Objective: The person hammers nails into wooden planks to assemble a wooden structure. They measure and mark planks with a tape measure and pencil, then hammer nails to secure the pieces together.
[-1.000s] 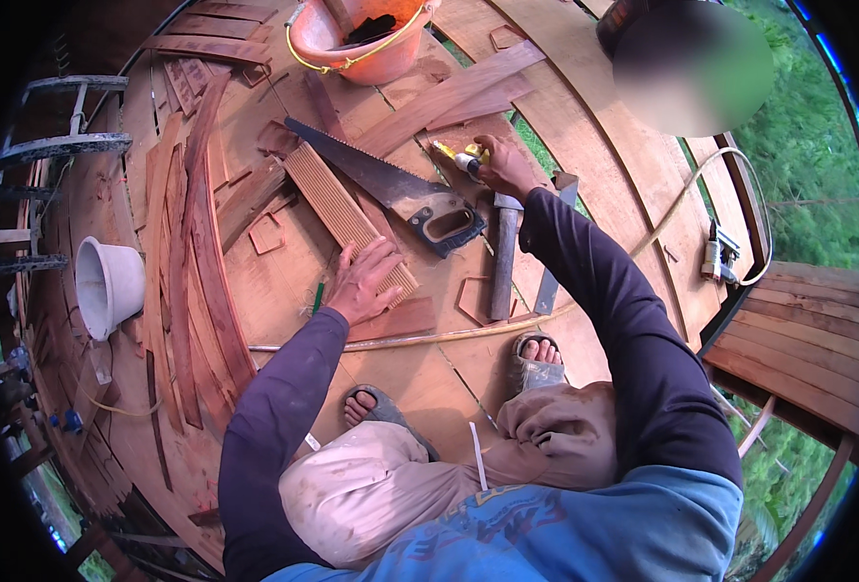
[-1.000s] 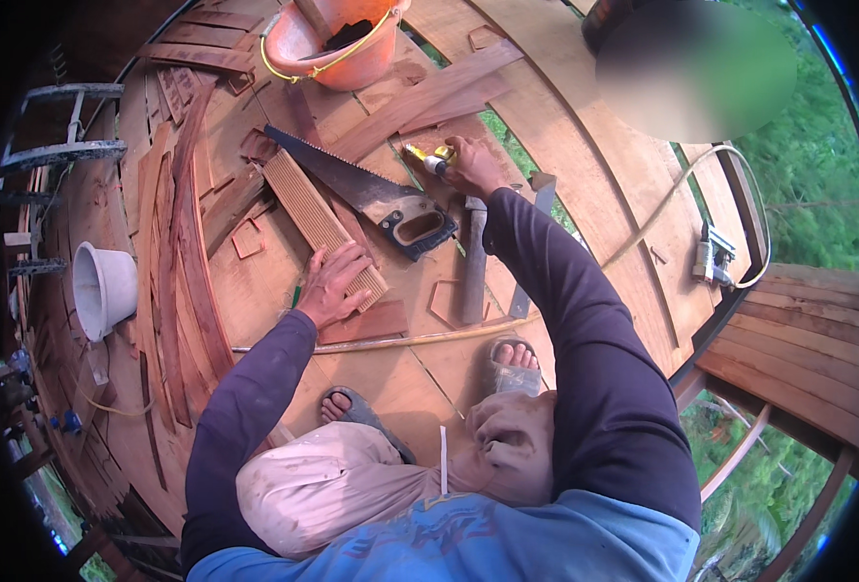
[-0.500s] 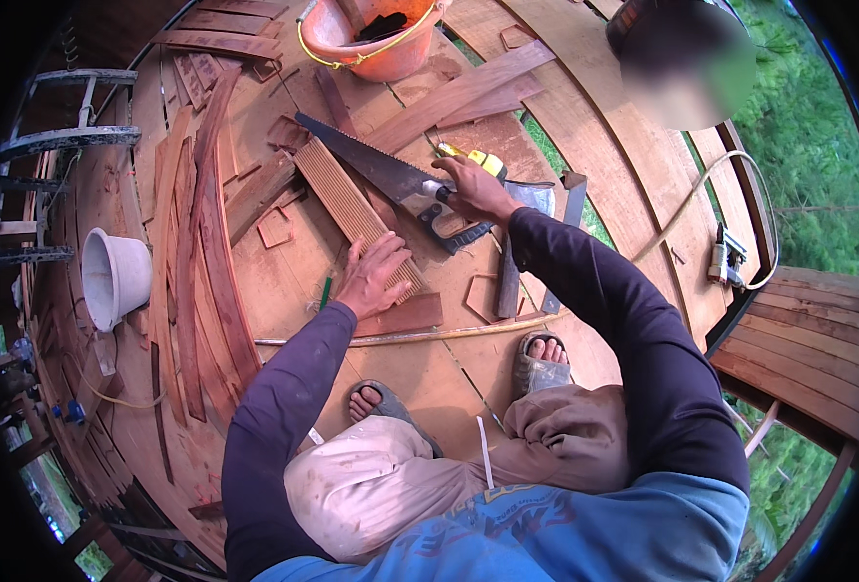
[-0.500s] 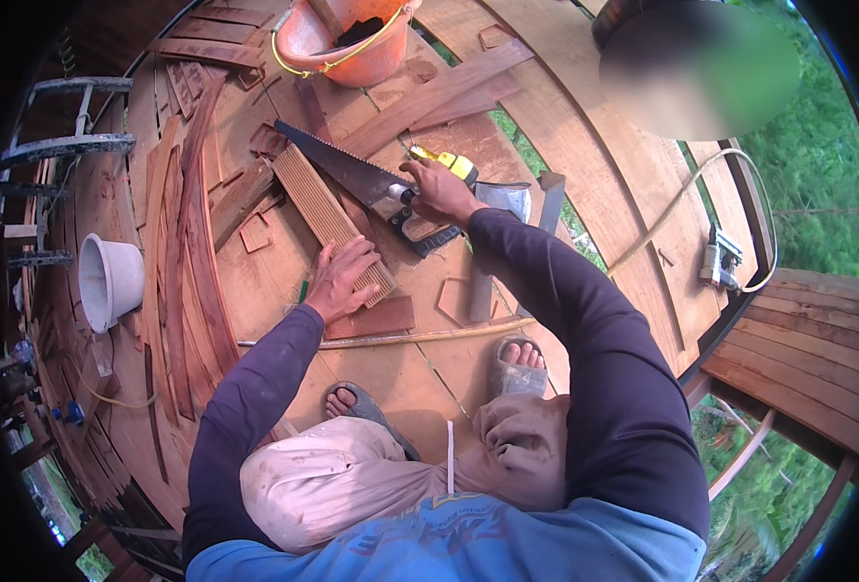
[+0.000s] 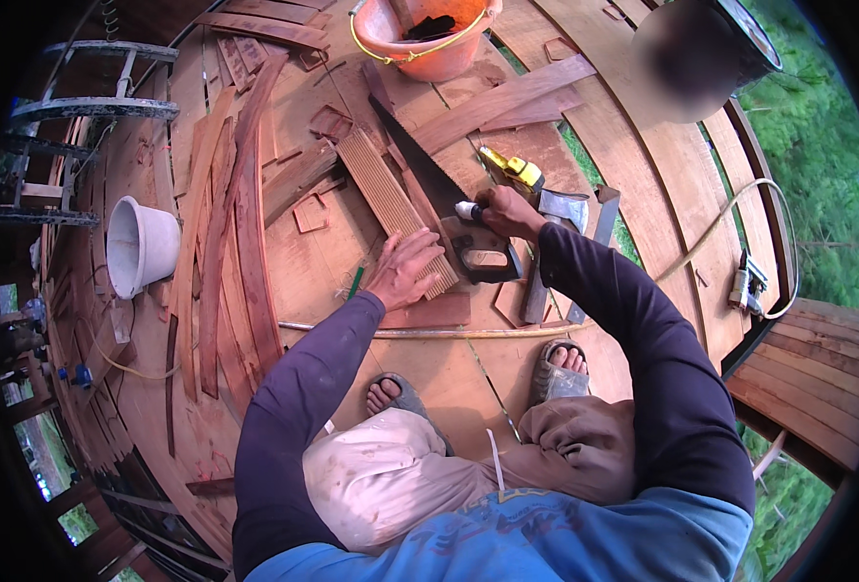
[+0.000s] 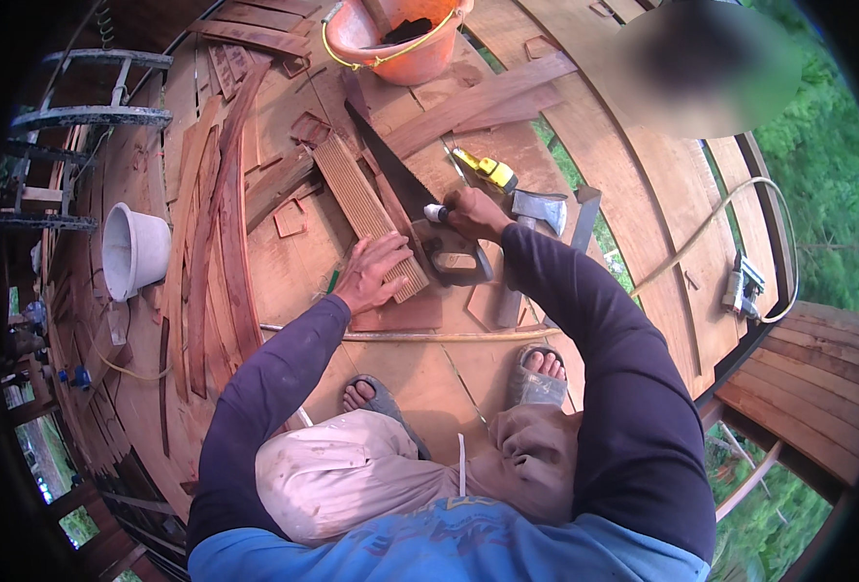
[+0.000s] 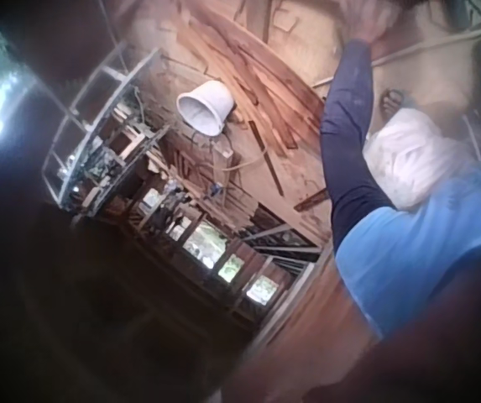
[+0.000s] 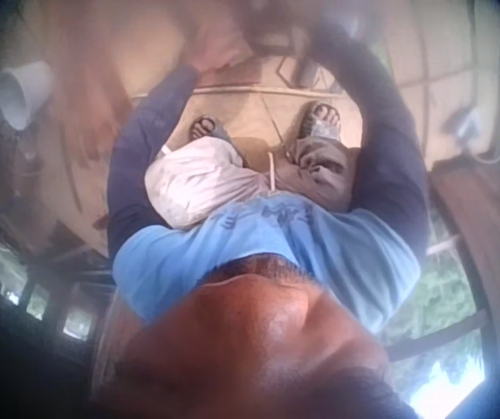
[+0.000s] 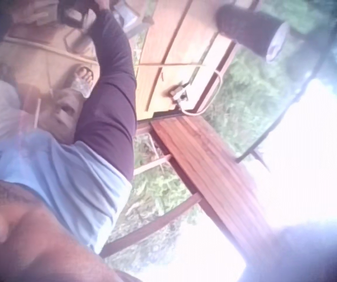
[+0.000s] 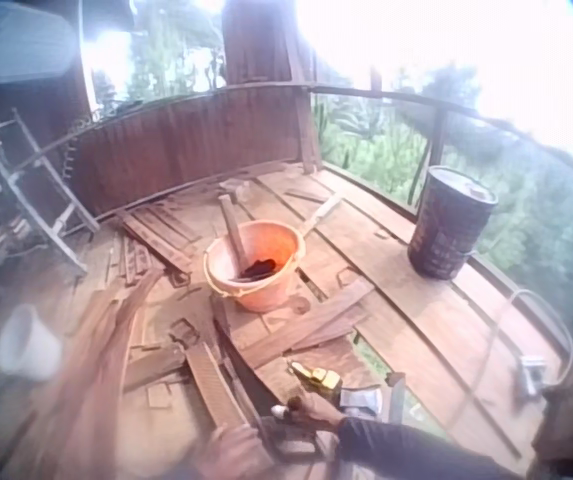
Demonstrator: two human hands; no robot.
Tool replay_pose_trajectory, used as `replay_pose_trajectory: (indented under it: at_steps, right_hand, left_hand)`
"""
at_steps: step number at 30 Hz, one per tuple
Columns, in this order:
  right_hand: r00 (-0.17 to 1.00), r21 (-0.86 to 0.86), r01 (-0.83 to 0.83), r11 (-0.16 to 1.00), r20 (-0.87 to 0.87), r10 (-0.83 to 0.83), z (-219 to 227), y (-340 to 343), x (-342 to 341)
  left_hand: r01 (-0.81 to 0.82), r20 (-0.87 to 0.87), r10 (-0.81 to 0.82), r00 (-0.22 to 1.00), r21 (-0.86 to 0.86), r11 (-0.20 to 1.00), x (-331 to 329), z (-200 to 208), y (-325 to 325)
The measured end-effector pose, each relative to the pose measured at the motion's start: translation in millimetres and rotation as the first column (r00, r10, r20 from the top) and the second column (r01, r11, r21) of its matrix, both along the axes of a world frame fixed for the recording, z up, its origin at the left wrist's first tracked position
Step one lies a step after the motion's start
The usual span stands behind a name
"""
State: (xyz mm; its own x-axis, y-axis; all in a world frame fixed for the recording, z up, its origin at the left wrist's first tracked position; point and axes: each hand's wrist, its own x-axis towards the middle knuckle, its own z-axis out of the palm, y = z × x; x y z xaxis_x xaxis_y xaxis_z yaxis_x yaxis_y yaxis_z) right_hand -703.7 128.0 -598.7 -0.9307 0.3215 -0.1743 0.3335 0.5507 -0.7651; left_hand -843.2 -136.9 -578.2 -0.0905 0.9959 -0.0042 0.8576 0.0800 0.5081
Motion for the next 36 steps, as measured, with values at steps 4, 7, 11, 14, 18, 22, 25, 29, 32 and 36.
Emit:
replay_pose_trajectory:
  at_steps: [4, 7, 11, 14, 18, 22, 25, 29, 32, 36]
  right_hand:
    - [0.993, 0.086, -0.071, 0.994, -0.09, 0.079, 38.1, -0.5, 34.1]
    - [0.977, -0.181, 0.204, 0.962, 0.099, -0.188, 68.5, 16.9, 70.3]
    - [0.963, -0.042, 0.255, 0.966, -0.085, -0.257, 66.0, 80.0, 134.2]
    - [0.932, 0.193, 0.355, 0.915, -0.002, -0.361, 73.0, 108.3, 172.0]
    - [0.809, 0.196, 0.57, 0.798, 0.037, -0.586, 59.7, 142.8, 220.4]
    - [0.697, 0.334, 0.65, 0.682, 0.093, -0.711, 35.0, 176.8, 265.2]
    - [0.667, 0.293, 0.699, 0.653, 0.063, -0.742, 12.8, 180.4, 287.7]
    - [0.596, 0.195, 0.775, 0.601, 0.088, -0.798, -4.1, 177.2, 295.1]
    - [0.616, 0.303, 0.717, 0.628, 0.148, -0.774, -12.7, 188.0, 307.8]
    - [0.579, 0.322, 0.732, 0.6, 0.171, -0.797, -18.9, 201.0, 332.8]
  left_hand:
    - [-0.204, 0.044, 0.2, 0.979, 0.111, 0.973, -17.3, 3.3, -17.8]
    - [-0.406, -0.027, 0.415, 0.909, 0.162, 0.899, -54.9, 10.4, -38.8]
    - [-0.824, -0.167, 0.832, 0.53, 0.131, 0.551, -118.5, -3.1, -96.3]
    - [-0.923, -0.24, 0.922, 0.305, 0.166, 0.348, -154.0, -11.6, -164.0]
    - [-0.962, -0.162, 0.953, 0.256, 0.057, 0.268, -170.4, -33.6, -220.9]
    - [-0.951, -0.259, 0.916, 0.307, -0.118, 0.285, -180.5, -21.7, -211.3]
    - [-0.915, -0.273, 0.906, 0.323, -0.335, 0.225, -188.7, -6.6, -196.5]
    - [-0.973, -0.273, 0.936, 0.225, -0.117, 0.2, -172.7, -17.6, -193.6]
    - [-0.977, -0.185, 0.964, 0.192, -0.129, 0.17, -159.9, -21.8, -183.8]
    - [-0.94, 0.039, 0.973, 0.226, -0.254, 0.229, -139.6, 0.0, -151.7]
